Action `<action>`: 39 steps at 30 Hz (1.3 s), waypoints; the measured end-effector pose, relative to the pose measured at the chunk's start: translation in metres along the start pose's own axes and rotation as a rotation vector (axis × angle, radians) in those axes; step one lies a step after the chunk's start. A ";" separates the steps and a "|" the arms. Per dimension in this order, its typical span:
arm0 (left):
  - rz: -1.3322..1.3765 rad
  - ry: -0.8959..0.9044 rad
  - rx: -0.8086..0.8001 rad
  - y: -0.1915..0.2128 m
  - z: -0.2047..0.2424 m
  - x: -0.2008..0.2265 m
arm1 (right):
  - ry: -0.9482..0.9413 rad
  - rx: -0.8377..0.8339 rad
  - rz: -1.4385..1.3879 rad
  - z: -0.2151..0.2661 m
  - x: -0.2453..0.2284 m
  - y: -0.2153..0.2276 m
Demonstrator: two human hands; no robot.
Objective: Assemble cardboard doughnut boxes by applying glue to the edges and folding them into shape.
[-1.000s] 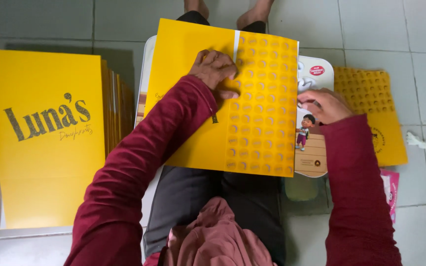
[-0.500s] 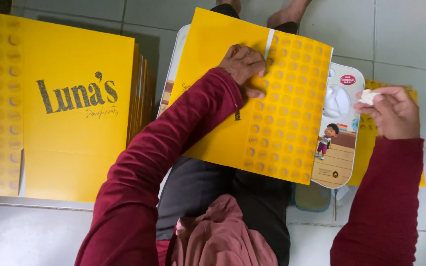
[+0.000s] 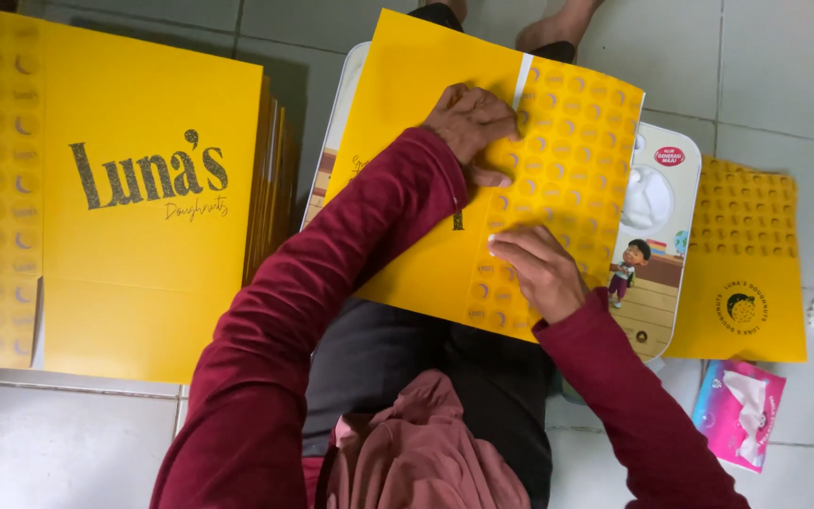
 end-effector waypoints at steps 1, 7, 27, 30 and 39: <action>-0.002 0.004 0.005 -0.001 -0.001 -0.002 | 0.005 -0.005 0.001 -0.008 0.013 -0.004; -0.027 0.103 -0.165 -0.024 0.004 -0.020 | 0.014 0.075 0.088 -0.043 0.043 -0.010; -0.239 -0.017 0.318 0.009 0.008 -0.003 | -0.037 -0.024 0.137 -0.022 0.034 -0.031; -0.231 0.007 0.300 0.011 0.010 -0.004 | -0.085 -0.058 0.127 0.004 -0.008 -0.028; -0.220 0.061 0.234 0.023 0.006 0.002 | 0.042 0.040 0.221 -0.064 0.131 -0.039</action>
Point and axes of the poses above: each hand's wrist, its own z-axis away from the middle knuckle, its own y-axis out of the back of the hand, x = y × z, the point moved 10 cm from there along -z, towards the middle knuckle, and after that the axes turned 11 degrees about -y, right-handed, at the moved point
